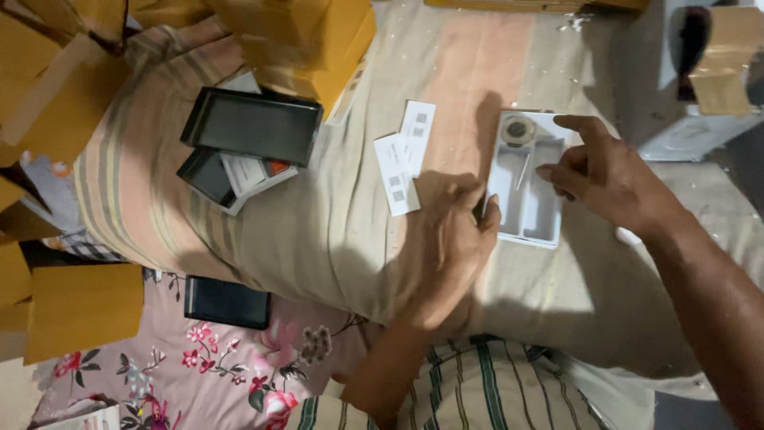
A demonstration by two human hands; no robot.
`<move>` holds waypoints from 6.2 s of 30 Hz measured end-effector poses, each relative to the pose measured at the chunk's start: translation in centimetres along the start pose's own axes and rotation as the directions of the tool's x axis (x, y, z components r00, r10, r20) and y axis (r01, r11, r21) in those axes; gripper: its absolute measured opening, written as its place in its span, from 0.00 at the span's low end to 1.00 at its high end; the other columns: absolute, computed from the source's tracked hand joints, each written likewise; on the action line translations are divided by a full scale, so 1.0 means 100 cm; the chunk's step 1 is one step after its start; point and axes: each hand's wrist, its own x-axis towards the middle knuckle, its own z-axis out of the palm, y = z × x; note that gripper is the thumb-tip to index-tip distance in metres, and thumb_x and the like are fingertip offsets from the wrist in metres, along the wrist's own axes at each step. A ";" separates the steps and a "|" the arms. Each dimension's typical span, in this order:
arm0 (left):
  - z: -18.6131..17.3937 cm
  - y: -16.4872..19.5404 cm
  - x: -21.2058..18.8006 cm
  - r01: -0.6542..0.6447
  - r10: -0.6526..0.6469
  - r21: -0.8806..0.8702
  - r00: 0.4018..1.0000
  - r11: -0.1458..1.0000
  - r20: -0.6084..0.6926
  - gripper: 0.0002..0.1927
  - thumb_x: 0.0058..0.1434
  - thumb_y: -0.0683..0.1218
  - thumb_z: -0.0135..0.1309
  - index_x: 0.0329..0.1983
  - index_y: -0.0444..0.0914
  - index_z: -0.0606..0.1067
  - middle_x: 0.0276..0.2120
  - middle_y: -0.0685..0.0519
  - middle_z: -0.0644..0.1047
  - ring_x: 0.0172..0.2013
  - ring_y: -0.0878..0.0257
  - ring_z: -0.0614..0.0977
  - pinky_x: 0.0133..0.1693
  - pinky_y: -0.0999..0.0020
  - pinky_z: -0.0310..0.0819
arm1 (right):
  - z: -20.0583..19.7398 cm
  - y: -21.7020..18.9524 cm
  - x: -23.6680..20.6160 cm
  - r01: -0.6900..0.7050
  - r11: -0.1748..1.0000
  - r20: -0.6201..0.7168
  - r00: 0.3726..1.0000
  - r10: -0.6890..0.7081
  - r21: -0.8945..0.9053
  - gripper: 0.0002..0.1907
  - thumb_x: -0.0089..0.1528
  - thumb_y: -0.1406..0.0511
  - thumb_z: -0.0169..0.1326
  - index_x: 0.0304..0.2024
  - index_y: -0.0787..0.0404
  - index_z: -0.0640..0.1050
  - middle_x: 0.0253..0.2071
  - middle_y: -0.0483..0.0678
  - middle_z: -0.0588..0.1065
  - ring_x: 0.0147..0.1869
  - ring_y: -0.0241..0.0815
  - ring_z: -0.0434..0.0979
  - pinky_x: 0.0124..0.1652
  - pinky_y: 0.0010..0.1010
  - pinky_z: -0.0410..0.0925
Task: The person places a smartwatch and accessories into a white box, then seals a small cardboard box with packing tape. They then open another white box and arrange a smartwatch, charging cable, and orange wristband inside.
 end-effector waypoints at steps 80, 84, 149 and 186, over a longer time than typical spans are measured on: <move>0.022 0.002 0.025 -0.322 0.281 0.330 0.945 0.887 0.168 0.08 0.64 0.43 0.55 0.36 0.33 0.81 0.42 0.45 0.78 0.35 0.51 0.82 0.36 0.56 0.78 | -0.035 -0.008 0.001 -0.072 0.879 -0.354 0.928 -0.114 -0.472 0.18 0.69 0.53 0.53 0.50 0.57 0.84 0.34 0.52 0.83 0.40 0.57 0.81 0.39 0.47 0.72; 0.019 0.011 0.032 -0.274 0.260 0.311 0.962 0.910 0.087 0.11 0.64 0.46 0.55 0.33 0.34 0.81 0.38 0.44 0.79 0.28 0.50 0.80 0.31 0.54 0.76 | -0.034 0.035 -0.063 -0.394 0.811 -0.481 0.862 0.162 -0.432 0.17 0.66 0.50 0.57 0.46 0.52 0.86 0.37 0.52 0.83 0.39 0.53 0.83 0.38 0.44 0.73; 0.017 0.001 0.028 -0.154 0.160 0.177 0.987 0.972 -0.020 0.09 0.61 0.45 0.60 0.41 0.37 0.83 0.36 0.44 0.81 0.33 0.46 0.82 0.38 0.53 0.74 | 0.075 0.017 -0.021 0.333 0.847 -0.328 0.814 -0.480 -0.414 0.24 0.49 0.74 0.59 0.48 0.54 0.84 0.65 0.56 0.68 0.71 0.62 0.60 0.67 0.50 0.60; 0.014 -0.007 0.014 -0.243 0.243 0.029 0.970 0.970 0.010 0.14 0.64 0.44 0.57 0.52 0.39 0.82 0.44 0.46 0.80 0.42 0.49 0.82 0.46 0.57 0.76 | 0.084 0.042 -0.007 0.214 0.819 -0.305 0.854 -0.421 -0.532 0.28 0.57 0.61 0.57 0.61 0.45 0.79 0.64 0.59 0.67 0.67 0.65 0.63 0.59 0.55 0.61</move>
